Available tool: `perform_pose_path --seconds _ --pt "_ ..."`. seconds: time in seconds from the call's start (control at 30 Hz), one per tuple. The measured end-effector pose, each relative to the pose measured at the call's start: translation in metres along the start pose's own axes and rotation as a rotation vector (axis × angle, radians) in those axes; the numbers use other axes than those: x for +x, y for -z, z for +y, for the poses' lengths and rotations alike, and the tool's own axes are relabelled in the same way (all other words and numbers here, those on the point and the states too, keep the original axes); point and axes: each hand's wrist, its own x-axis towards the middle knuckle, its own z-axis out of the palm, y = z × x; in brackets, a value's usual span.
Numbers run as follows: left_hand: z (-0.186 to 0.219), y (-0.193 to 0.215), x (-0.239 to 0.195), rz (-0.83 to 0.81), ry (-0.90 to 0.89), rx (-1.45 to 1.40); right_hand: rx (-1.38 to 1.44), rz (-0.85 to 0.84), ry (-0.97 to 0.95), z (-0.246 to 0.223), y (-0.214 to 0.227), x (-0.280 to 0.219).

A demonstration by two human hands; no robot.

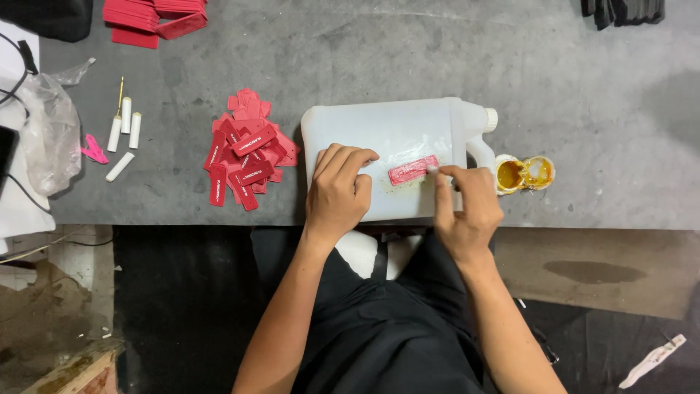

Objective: Applying adhesive to the back of small red leather strips using a manual applicator tool

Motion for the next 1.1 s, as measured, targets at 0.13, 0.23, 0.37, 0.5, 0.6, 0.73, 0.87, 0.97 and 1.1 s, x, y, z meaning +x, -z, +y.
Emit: perform_pose_path --seconds 0.13,0.23,0.37,0.5,0.6,0.73,0.87,0.97,1.1 --pt "0.000 0.000 0.000 -0.006 0.001 0.006 0.150 -0.037 0.020 -0.016 -0.011 -0.008" --pt "-0.001 0.000 -0.001 -0.003 0.004 0.007 0.080 0.002 0.026 -0.007 -0.005 -0.010" --pt "-0.001 0.000 0.000 -0.005 0.008 0.000 -0.006 0.063 0.027 -0.002 -0.001 -0.009" --pt "0.000 0.001 -0.001 -0.011 0.006 0.002 0.090 0.022 0.042 -0.025 -0.019 -0.020" --pt "0.000 0.001 -0.001 -0.014 0.007 0.000 0.134 0.047 0.063 -0.021 -0.023 -0.024" --pt "-0.002 0.000 -0.002 -0.011 0.013 -0.005 0.075 0.033 -0.021 -0.001 -0.006 -0.009" --pt "-0.002 0.000 -0.002 -0.013 0.011 -0.007 0.042 0.041 -0.022 0.022 0.000 0.002" --pt "-0.002 0.000 -0.002 -0.010 0.014 -0.006 0.075 0.012 -0.016 0.021 0.001 0.005" --pt "-0.003 -0.001 -0.002 -0.010 0.009 0.000 0.067 -0.002 -0.045 0.022 0.007 -0.010"
